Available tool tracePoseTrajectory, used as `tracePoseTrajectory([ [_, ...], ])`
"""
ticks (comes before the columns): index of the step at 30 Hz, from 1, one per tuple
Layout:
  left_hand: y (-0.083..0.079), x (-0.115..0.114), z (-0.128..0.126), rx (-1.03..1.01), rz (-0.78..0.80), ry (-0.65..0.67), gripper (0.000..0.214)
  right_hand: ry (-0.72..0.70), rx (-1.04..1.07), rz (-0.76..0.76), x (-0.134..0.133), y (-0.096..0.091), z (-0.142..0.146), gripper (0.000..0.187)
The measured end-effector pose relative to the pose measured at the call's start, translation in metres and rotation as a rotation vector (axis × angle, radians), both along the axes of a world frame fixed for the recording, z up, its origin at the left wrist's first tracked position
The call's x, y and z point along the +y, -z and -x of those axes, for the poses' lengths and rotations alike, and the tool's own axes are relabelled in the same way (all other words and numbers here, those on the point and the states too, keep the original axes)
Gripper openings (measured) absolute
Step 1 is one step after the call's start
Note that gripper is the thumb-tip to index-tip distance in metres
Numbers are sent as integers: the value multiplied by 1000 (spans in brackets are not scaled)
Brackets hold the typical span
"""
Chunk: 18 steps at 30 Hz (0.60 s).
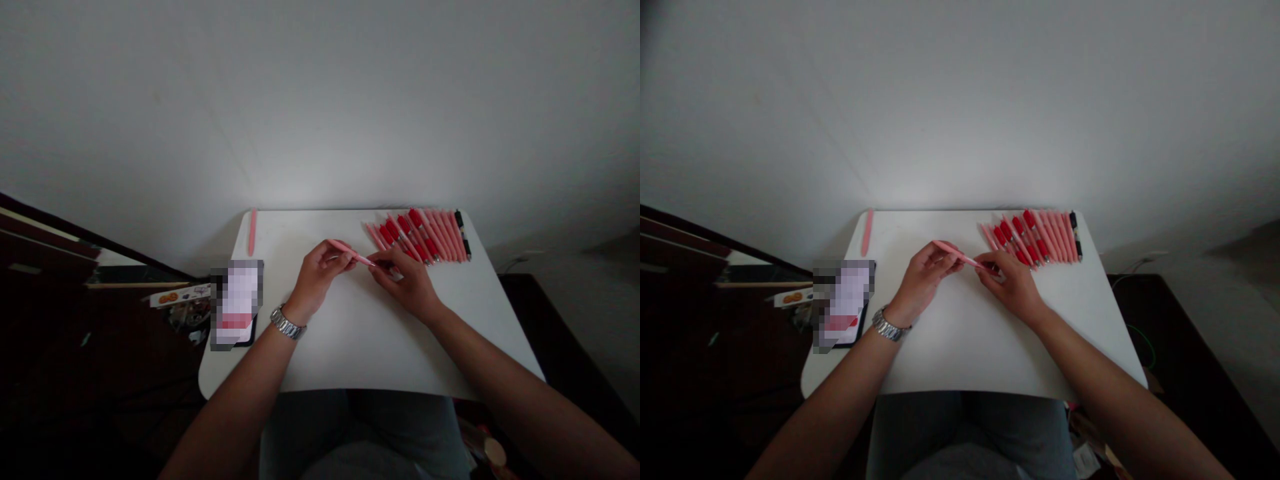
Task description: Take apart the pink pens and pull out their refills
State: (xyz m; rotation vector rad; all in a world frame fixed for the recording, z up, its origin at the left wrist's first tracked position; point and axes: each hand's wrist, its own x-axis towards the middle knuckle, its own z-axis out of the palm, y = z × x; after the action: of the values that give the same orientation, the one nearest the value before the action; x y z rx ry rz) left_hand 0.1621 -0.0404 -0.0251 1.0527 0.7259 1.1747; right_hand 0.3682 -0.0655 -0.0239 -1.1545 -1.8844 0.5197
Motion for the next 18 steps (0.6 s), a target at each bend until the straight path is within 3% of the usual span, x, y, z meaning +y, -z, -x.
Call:
tracePoseTrajectory([
  [11, -2, 0, -1, -29, 33, 3, 24, 8, 38, 68, -1, 2, 1, 19],
  [18, -2, 1, -2, -33, 25, -80, 25, 8, 44, 55, 0, 4, 0, 24],
])
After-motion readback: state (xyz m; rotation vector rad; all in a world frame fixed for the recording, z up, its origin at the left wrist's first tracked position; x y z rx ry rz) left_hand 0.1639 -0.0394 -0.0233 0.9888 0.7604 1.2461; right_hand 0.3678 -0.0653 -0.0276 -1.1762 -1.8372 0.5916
